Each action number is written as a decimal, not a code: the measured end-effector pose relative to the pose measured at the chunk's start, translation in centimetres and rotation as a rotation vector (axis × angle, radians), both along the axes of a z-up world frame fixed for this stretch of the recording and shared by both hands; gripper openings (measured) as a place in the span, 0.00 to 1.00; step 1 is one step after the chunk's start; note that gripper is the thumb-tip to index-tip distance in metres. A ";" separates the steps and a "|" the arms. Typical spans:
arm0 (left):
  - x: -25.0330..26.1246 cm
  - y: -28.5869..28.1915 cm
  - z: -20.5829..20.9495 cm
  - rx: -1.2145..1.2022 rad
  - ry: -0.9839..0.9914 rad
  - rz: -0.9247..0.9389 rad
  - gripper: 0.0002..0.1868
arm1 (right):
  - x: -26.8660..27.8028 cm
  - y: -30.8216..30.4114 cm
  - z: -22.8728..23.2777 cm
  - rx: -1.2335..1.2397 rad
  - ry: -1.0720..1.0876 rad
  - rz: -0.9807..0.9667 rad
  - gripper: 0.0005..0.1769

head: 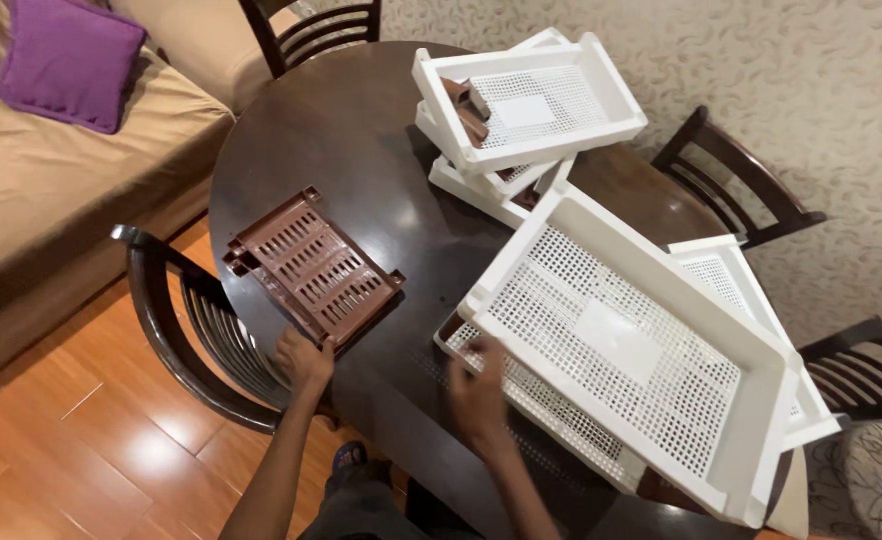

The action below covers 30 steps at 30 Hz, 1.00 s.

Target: The person assembles a multi-tier storage rack by hand on a round dining table. They interlock white perforated trays with brown slatted side panels, then add corner caps to the top tray. The assembled unit is left standing on the table.

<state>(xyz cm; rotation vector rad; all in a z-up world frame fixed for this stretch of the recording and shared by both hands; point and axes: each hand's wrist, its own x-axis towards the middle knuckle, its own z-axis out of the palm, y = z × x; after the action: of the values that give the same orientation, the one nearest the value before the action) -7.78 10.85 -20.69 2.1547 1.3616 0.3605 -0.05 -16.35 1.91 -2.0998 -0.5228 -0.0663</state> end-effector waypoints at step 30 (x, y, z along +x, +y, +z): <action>3.7 6.1 6.2 -0.530 -0.580 -0.198 0.26 | 1.4 13.6 -8.0 -0.270 -0.324 0.614 0.12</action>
<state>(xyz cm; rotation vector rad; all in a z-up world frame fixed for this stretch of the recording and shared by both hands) -4.05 16.99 -14.45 1.5573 0.7931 0.4426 1.33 -2.80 -6.07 -2.1032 -1.4166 0.0217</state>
